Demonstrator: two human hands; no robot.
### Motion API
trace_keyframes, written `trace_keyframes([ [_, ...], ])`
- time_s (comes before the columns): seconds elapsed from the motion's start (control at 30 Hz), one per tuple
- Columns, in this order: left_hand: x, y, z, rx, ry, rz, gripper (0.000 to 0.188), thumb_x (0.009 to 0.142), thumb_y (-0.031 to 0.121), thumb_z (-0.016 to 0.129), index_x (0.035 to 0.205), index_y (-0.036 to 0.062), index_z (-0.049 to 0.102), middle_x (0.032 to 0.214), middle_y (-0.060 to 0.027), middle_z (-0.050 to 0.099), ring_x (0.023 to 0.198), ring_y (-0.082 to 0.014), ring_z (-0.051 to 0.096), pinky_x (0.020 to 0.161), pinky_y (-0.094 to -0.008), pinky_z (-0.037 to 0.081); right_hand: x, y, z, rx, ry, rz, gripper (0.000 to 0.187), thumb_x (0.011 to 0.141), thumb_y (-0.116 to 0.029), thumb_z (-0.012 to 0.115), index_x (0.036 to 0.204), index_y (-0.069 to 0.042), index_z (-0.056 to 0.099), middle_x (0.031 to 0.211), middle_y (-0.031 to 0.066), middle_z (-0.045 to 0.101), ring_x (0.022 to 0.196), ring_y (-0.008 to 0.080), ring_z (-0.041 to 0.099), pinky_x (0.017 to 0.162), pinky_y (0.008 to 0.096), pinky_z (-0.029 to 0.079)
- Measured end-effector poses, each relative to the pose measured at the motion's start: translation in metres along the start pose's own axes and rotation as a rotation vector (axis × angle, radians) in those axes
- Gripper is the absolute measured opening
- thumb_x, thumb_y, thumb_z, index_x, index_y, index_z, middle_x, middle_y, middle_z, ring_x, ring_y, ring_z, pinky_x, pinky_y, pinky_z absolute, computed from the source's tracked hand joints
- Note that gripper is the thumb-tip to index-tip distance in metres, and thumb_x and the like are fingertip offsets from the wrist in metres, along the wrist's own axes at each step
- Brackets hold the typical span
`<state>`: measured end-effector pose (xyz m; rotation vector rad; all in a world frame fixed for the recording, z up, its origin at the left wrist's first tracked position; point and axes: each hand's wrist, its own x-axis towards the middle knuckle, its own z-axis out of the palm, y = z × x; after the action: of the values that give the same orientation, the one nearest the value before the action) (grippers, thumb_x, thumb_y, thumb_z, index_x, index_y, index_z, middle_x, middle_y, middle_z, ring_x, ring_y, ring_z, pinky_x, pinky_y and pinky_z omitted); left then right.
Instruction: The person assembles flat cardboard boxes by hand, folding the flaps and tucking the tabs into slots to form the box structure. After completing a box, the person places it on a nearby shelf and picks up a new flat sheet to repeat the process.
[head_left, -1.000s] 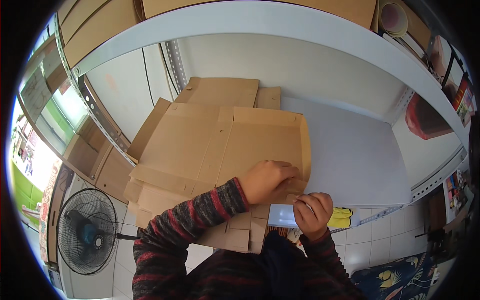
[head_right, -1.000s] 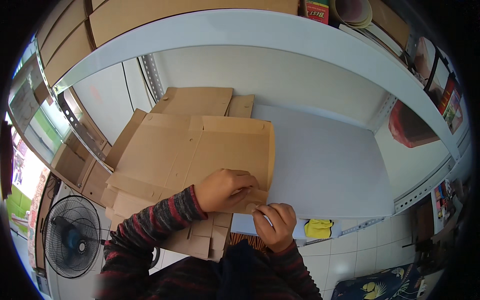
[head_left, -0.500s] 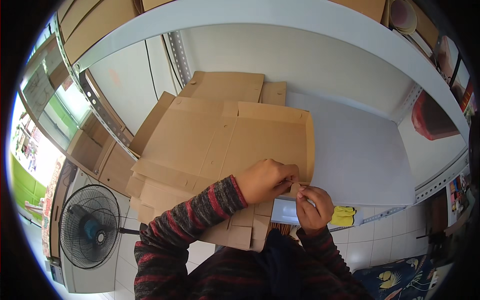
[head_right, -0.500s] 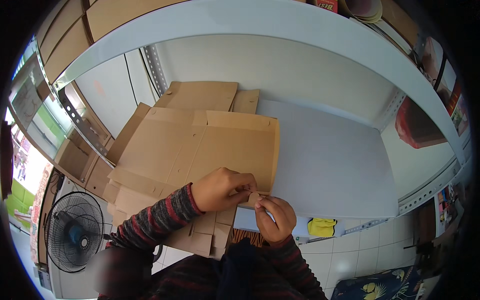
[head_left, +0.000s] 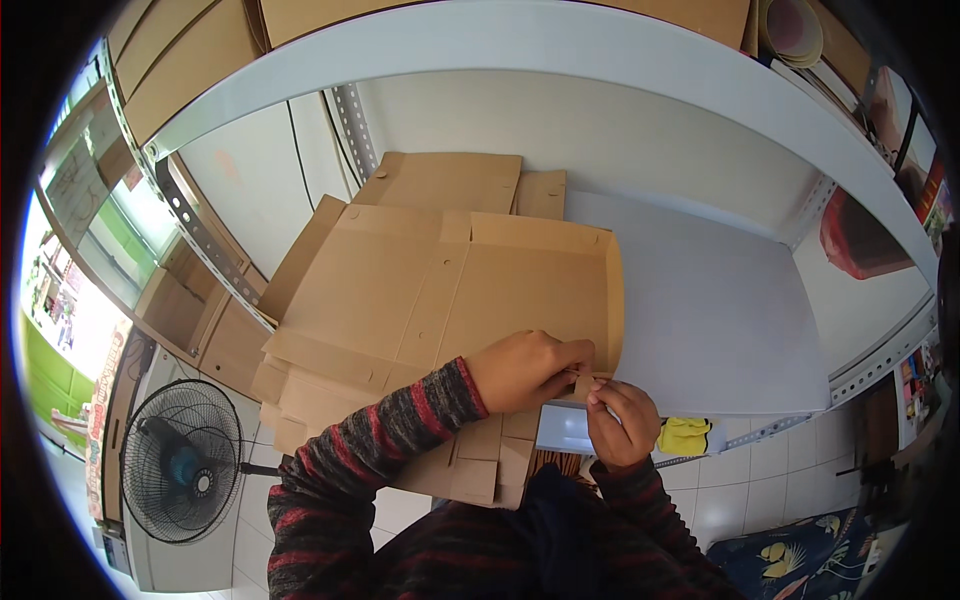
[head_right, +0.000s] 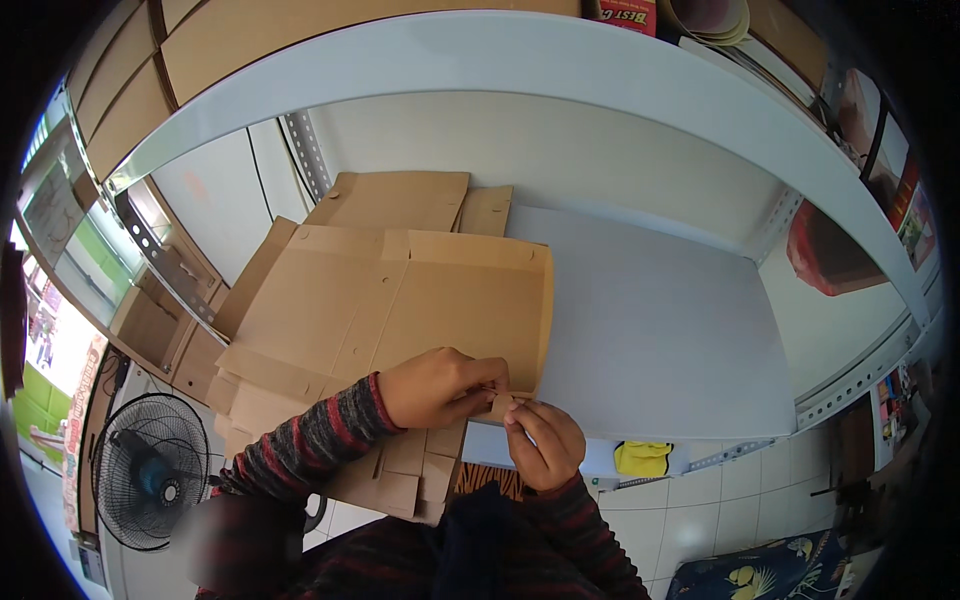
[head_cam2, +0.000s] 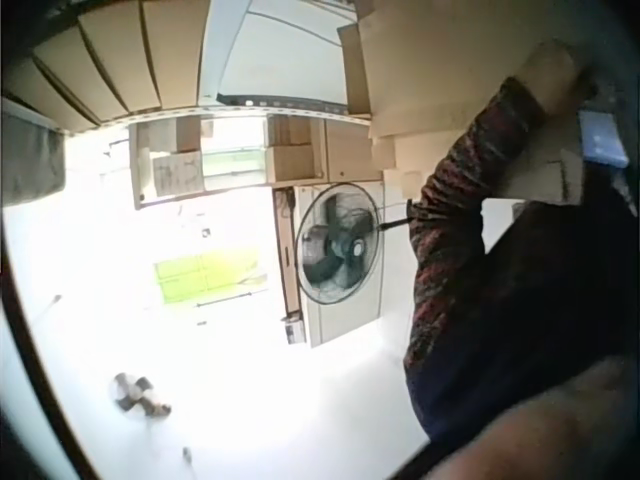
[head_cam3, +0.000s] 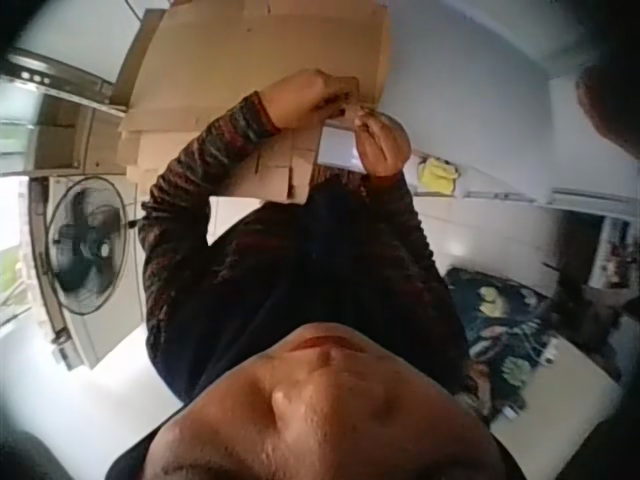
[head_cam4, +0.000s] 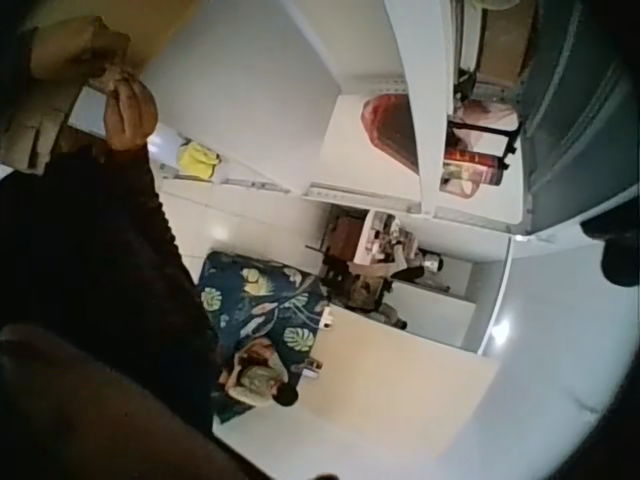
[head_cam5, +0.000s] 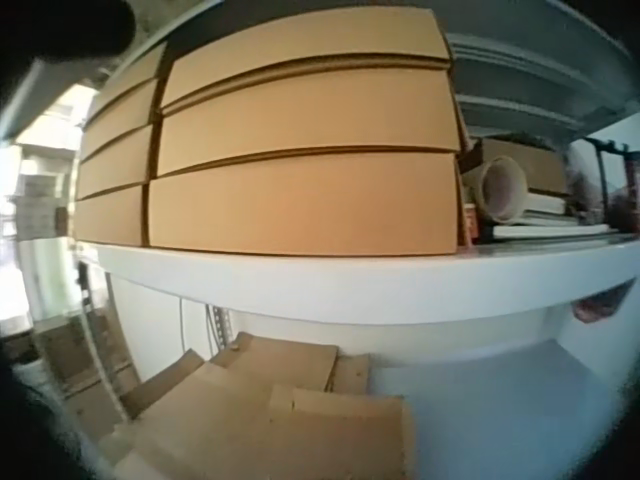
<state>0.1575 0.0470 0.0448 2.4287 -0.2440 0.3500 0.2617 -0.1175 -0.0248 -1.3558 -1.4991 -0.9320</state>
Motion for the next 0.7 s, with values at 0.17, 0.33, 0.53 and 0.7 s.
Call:
trace_keyframes([
  [0.17,-0.002,-0.003,0.006,-0.026,-0.009,-0.021,0.012,0.088,0.007,0.061,0.099,0.0048,0.056,0.069,-0.0151,0.063,0.066,-0.0342,0.064,0.06,-0.0408,0.049,-0.003,0.002,0.001,-0.027,-0.006,0.063,0.015,0.067,0.006,0.075,0.074,0.001,0.063,0.089,0.0101,0.066,0.074,0.0256,0.065,0.061,0.0342,0.054],
  [0.33,-0.007,-0.005,0.006,-0.013,-0.043,-0.017,0.019,0.085,0.012,0.064,0.103,0.0065,0.059,0.074,-0.0148,0.066,0.069,-0.0348,0.066,0.063,-0.0437,0.051,0.01,0.001,-0.003,-0.083,-0.042,0.19,0.015,0.066,0.0,0.075,0.075,-0.001,0.064,0.09,0.0089,0.066,0.08,0.0263,0.063,0.065,0.0359,0.051],
  [0.53,-0.008,-0.002,0.015,0.242,0.112,0.002,0.016,0.084,0.012,0.066,0.098,0.0058,0.061,0.073,-0.0141,0.066,0.069,-0.0336,0.065,0.064,-0.0401,0.052,0.033,0.007,-0.016,0.009,-0.266,0.314,0.014,0.068,-0.008,0.076,0.077,-0.005,0.066,0.087,0.0048,0.064,0.093,0.0249,0.058,0.088,0.0424,0.044],
  [0.7,-0.006,0.005,0.02,0.536,0.175,0.053,0.009,0.082,0.011,0.067,0.087,0.0068,0.061,0.067,-0.0081,0.062,0.062,-0.0288,0.063,0.059,-0.0386,0.051,0.02,0.019,-0.014,0.005,-0.339,0.214,0.016,0.07,-0.009,0.076,0.082,-0.007,0.066,0.085,0.0031,0.061,0.093,0.0234,0.056,0.095,0.0482,0.038],
])
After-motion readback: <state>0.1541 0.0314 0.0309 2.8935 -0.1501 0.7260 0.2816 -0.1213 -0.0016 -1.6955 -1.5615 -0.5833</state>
